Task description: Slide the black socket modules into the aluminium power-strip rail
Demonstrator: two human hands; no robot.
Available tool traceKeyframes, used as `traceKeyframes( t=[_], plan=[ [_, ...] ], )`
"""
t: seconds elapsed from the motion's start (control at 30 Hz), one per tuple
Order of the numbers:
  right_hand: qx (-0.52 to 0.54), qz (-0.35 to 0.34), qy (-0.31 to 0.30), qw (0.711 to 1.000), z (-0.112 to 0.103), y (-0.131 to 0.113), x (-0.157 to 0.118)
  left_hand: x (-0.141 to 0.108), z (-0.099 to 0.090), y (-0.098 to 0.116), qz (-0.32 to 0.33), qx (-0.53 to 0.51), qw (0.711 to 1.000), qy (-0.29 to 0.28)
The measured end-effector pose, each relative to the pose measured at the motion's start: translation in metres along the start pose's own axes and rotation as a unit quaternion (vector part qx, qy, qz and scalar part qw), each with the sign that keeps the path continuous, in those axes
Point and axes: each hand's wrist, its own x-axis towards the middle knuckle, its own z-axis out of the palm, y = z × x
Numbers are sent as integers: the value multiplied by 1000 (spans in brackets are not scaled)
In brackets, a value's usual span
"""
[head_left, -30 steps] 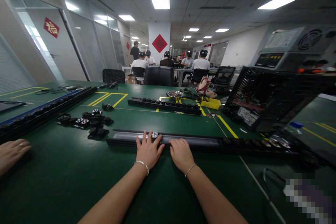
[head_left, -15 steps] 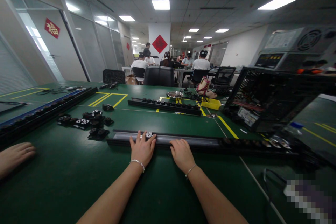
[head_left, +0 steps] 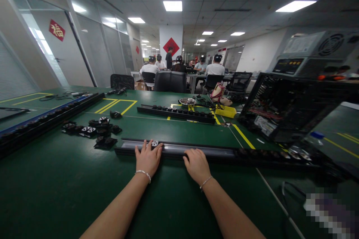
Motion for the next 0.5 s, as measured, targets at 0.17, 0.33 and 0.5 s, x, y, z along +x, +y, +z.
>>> traceKeyframes(
  t=[0.17, 0.33, 0.5],
  plan=[
    [6, -2, -2, 1000, 1, 2, 1, 2, 0, -5, -12, 6, 1000, 6],
    [4, -4, -4, 1000, 3, 4, 1, 3, -1, -8, -14, 11, 1000, 10],
    [-1, -8, 2, 1000, 5, 5, 2, 3, -1, -9, -22, 14, 1000, 2]
  ],
)
